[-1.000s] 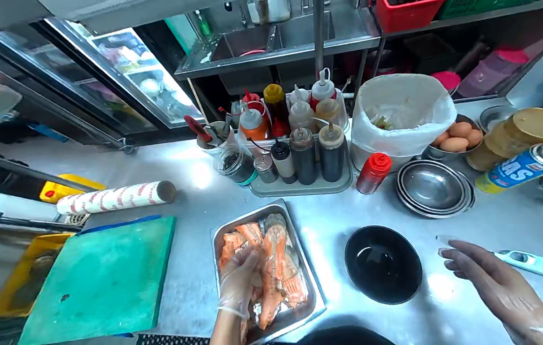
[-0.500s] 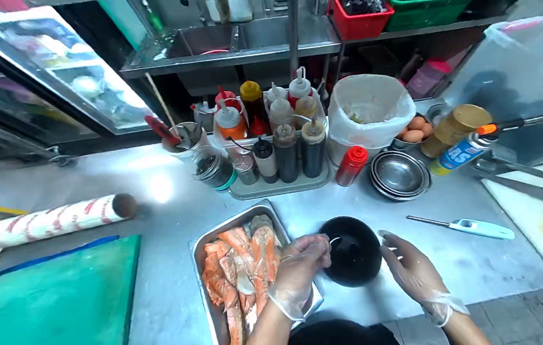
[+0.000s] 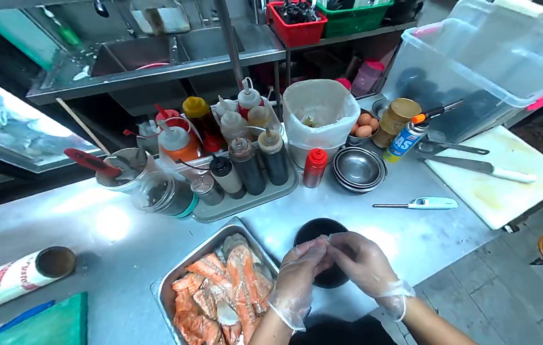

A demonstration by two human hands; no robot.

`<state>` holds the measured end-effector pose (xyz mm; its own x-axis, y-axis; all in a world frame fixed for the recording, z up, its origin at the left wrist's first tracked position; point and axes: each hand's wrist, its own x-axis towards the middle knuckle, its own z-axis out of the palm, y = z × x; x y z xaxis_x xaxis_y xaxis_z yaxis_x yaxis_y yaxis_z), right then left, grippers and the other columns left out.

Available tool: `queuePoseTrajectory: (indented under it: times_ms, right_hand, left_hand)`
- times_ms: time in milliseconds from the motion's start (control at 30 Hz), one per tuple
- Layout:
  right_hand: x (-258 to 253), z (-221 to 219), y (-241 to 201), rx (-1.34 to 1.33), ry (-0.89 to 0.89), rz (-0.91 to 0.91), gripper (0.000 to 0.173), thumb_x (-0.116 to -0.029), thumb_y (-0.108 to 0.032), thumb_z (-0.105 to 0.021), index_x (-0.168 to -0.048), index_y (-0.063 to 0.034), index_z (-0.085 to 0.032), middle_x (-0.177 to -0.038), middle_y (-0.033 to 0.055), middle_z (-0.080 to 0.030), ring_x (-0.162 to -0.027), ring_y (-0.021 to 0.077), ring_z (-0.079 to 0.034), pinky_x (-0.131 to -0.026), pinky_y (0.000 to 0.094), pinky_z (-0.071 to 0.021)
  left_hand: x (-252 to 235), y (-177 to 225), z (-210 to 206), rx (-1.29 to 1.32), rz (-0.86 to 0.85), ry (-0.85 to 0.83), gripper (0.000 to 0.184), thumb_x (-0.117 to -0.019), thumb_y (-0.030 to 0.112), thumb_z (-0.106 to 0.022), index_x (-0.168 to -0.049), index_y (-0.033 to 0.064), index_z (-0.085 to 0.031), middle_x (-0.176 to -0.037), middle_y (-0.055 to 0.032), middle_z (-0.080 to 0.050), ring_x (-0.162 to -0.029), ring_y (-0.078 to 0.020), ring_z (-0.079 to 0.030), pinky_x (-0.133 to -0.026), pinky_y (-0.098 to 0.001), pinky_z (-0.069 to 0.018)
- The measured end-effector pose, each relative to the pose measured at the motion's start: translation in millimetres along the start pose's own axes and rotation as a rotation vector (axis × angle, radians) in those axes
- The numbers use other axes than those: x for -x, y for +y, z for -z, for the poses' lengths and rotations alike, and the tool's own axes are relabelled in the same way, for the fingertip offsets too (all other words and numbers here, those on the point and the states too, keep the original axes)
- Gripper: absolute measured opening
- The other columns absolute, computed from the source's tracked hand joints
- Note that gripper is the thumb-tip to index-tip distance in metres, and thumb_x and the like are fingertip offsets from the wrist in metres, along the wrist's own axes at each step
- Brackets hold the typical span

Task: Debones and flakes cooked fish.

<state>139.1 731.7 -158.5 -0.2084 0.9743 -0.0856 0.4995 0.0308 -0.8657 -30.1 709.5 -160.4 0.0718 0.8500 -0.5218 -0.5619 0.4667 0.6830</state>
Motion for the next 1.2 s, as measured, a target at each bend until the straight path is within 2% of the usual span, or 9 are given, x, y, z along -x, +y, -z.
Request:
queuePoseTrajectory:
  times_ms: [167, 333, 467, 633, 733, 833, 1033, 1100, 1200]
  right_hand:
    - [-2.9, -2.5, -0.3, -0.109, -0.029, -0.095, 0.022, -0.0943, -0.032, -0.069, -0.106, -0.014, -0.077, -0.094, -0.0033, -0.072, -0.078, 0.0055, -0.068, -0.073, 0.0241, -0.0594]
    - [-8.6, 2.4, 4.9, -0.36, -0.075, -0.225, 0.017, -0.0921, -0.027, -0.07, -0.092, -0.0116, -0.075, -0.075, -0.0009, -0.068, -0.068, 0.0094, -0.063, -0.064, 0.0279, -0.053]
    - [-12.8, 10.1, 7.9, -0.547, -0.136, -0.275, 0.018, -0.0927, -0.025, -0.069, -0.094, -0.0073, -0.074, -0.078, 0.0027, -0.068, -0.069, 0.0114, -0.062, -0.065, 0.0274, -0.0528]
    - [-18.5, 12.4, 17.0, -0.487, -0.178, -0.252, 0.025, -0.0938, -0.03, -0.068, -0.103, -0.0073, -0.073, -0.085, 0.0035, -0.071, -0.074, 0.0134, -0.065, -0.069, 0.0296, -0.055]
    - [-22.5, 11.0, 18.0, -0.345, -0.247, -0.213, 0.035, -0.0905, -0.038, -0.074, -0.112, -0.0107, -0.071, -0.094, 0.0009, -0.071, -0.083, 0.0123, -0.067, -0.077, 0.0304, -0.0576]
    - [-23.3, 6.6, 15.6, -0.345, -0.269, -0.199, 0.028, -0.0928, -0.035, -0.074, -0.107, -0.0106, -0.071, -0.089, 0.0013, -0.071, -0.08, 0.0121, -0.068, -0.076, 0.0304, -0.0578]
    - [-25.3, 9.5, 17.0, -0.386, -0.265, -0.204, 0.021, -0.0981, -0.03, -0.067, -0.101, -0.0098, -0.074, -0.084, 0.0006, -0.072, -0.074, 0.0105, -0.067, -0.069, 0.0269, -0.0561]
    - [-25.8, 14.0, 17.8, -0.378, -0.208, -0.185, 0.022, -0.0989, -0.03, -0.066, -0.101, -0.0098, -0.075, -0.084, 0.0007, -0.072, -0.073, 0.011, -0.066, -0.069, 0.0277, -0.056]
    - [-29.1, 38.9, 0.0, -0.213, 0.02, 0.002, 0.02, -0.0992, -0.028, -0.063, -0.101, -0.0114, -0.075, -0.085, -0.0017, -0.073, -0.075, 0.0099, -0.069, -0.07, 0.029, -0.0591]
  left_hand:
    - [-3.5, -3.5, 2.7, -0.086, -0.016, -0.029, 0.023, -0.0982, 0.013, -0.068, -0.112, -0.0048, -0.073, -0.107, -0.0172, -0.072, -0.093, -0.0227, -0.07, -0.086, -0.037, -0.0596]
    - [-5.9, -2.4, 6.2, -0.029, 0.012, -0.05, 0.023, -0.1011, 0.012, -0.062, -0.114, -0.0055, -0.07, -0.104, -0.0167, -0.071, -0.086, -0.0208, -0.068, -0.082, -0.0354, -0.0592]
    - [-8.9, -3.2, 12.9, 0.032, 0.04, -0.013, 0.024, -0.1044, 0.011, -0.055, -0.119, -0.0059, -0.066, -0.103, -0.0162, -0.07, -0.084, -0.0207, -0.068, -0.079, -0.0348, -0.0595]
    - [-9.5, -6.1, 12.2, 0.02, 0.045, 0.024, 0.027, -0.106, 0.012, -0.052, -0.121, -0.0067, -0.065, -0.101, -0.0167, -0.07, -0.083, -0.0213, -0.069, -0.078, -0.0349, -0.0597]
    - [-9.2, -8.5, 10.5, 0.01, 0.019, -0.014, 0.025, -0.1039, 0.011, -0.056, -0.116, -0.0063, -0.068, -0.099, -0.016, -0.071, -0.083, -0.0203, -0.068, -0.079, -0.0345, -0.059]
    - [-8.0, -10.0, 7.1, 0.004, 0.008, -0.038, 0.02, -0.1017, 0.006, -0.057, -0.111, -0.0063, -0.07, -0.094, -0.0158, -0.072, -0.081, -0.0205, -0.069, -0.079, -0.0356, -0.0598]
    - [-10.0, -9.5, 9.4, -0.004, -0.024, -0.005, 0.019, -0.1015, 0.009, -0.06, -0.109, -0.0063, -0.069, -0.093, -0.0166, -0.07, -0.08, -0.0221, -0.069, -0.078, -0.0366, -0.0605]
    - [-10.8, -11.0, 10.9, -0.129, -0.06, 0.053, 0.02, -0.1006, 0.011, -0.062, -0.109, -0.0041, -0.071, -0.095, -0.0147, -0.071, -0.083, -0.021, -0.069, -0.079, -0.0358, -0.06]
    - [-19.4, -23.7, 16.6, -0.912, -0.25, 0.147, 0.024, -0.0967, 0.029, -0.069, -0.114, 0.0156, -0.077, -0.107, 0.0017, -0.073, -0.101, -0.0076, -0.069, -0.093, -0.0278, -0.0575]
